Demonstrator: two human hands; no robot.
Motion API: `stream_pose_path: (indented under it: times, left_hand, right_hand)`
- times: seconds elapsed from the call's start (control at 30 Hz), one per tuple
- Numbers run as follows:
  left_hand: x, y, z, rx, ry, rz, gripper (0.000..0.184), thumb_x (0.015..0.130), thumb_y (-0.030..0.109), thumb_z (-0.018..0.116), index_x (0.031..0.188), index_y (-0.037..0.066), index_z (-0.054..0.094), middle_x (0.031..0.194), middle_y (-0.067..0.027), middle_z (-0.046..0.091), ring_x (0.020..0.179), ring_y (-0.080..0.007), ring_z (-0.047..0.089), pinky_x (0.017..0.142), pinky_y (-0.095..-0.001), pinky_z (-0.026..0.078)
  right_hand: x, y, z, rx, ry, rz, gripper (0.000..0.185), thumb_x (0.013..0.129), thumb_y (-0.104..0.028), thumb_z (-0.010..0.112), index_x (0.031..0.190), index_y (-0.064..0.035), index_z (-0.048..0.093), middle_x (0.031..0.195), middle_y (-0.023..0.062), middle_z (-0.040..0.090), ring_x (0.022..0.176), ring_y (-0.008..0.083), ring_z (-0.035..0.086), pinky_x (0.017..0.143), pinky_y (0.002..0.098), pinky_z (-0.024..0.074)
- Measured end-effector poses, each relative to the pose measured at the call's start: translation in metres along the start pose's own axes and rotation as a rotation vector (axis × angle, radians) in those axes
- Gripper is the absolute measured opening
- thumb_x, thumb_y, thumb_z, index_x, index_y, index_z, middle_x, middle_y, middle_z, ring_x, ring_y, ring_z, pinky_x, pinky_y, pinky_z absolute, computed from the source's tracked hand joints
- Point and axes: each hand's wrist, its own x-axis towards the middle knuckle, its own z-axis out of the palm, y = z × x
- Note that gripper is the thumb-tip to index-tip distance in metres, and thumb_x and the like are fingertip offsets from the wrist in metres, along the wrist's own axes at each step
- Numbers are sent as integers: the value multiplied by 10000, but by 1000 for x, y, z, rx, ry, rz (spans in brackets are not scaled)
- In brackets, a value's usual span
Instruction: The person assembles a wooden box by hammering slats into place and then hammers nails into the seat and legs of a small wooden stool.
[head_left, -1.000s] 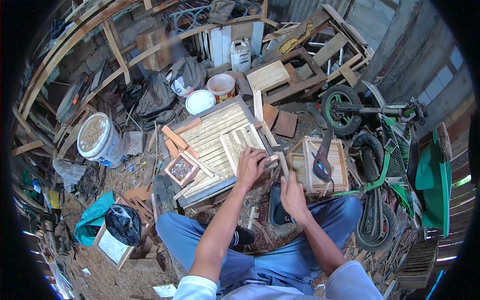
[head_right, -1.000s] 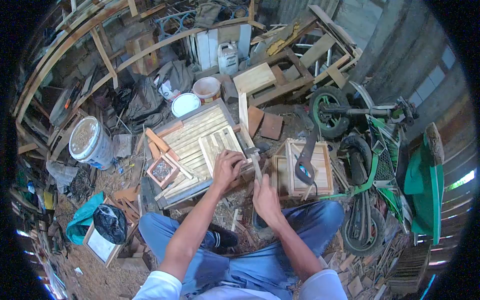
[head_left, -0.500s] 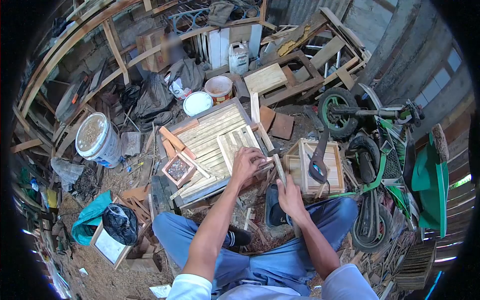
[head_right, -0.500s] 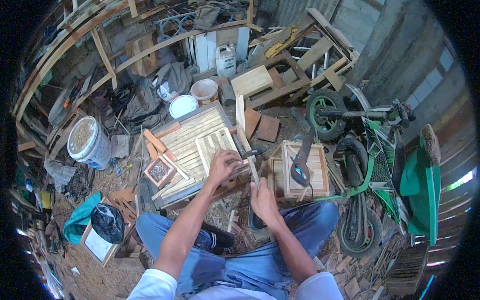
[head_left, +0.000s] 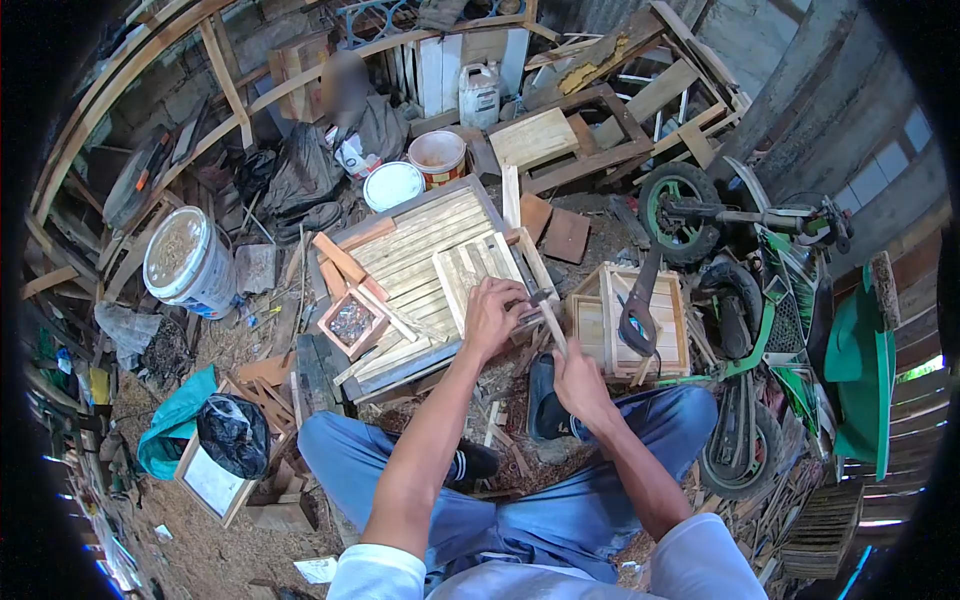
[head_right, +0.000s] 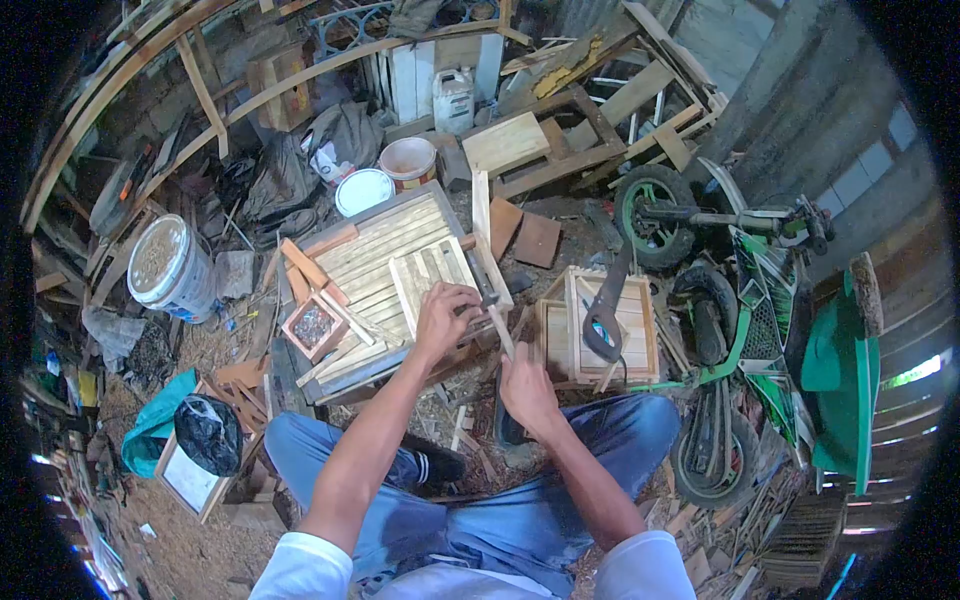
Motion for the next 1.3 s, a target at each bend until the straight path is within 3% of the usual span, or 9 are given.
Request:
stream_pose_path:
  times: [0.17,0.37,0.57,0.77,0.9,1.0,1.2,1.3]
  left_hand:
    - [-1,-2,1,-1,-5,-11,122,761,197,737,826,95,754,981,7,711,968,-231,566,887,-390,399]
    - [0,-4,3,36,28,17,110,750,190,742,822,107,756,969,14,712,965,-227,567,890,-379,403]
    - [-1,2,-3,7,7,23,104,744,168,760,825,104,751,958,11,712,950,-233,574,886,-383,410]
    - [2,-5,0,2,11,29,108,743,168,753,828,100,752,961,10,715,958,-234,575,880,-387,413]
    - [0,-5,-1,-30,-4,17,107,746,165,742,831,101,755,962,9,717,970,-235,574,884,-394,414]
    - [1,-10,3,19,33,28,116,749,185,749,835,107,757,967,8,718,979,-234,577,889,-401,416]
    - [1,-6,-2,-27,-26,3,132,747,203,754,842,112,763,967,11,719,990,-230,577,892,-389,420]
    - [1,-6,-1,-12,-12,5,133,748,205,754,840,111,762,959,7,720,986,-231,577,885,-381,423]
  right_hand:
    - [-1,3,0,21,71,-33,258,1004,-233,458,1008,23,427,753,360,600,776,568,580,714,633,439]
    - [6,5,0,-49,-62,8,254,1007,-239,455,1013,12,416,763,366,591,791,565,572,700,630,427]
    - [-2,-19,-11,80,107,-1,253,997,-239,476,1014,7,417,765,361,596,787,577,563,703,631,438]
    - [5,13,6,-60,-7,-16,261,995,-245,481,1016,6,415,759,359,595,780,568,567,686,636,430]
    - [-1,2,11,45,153,-80,249,997,-233,476,1004,11,425,753,349,598,772,559,574,682,630,431]
    - [5,7,9,-106,-48,-20,246,1002,-231,464,1004,11,420,742,348,592,756,558,571,674,628,424]
    - [-2,-18,-11,95,127,-75,243,1005,-233,456,1014,7,416,736,353,588,765,563,567,667,624,423]
    - [4,4,5,-57,22,7,235,1003,-229,460,1015,2,417,741,360,587,770,563,567,671,624,426]
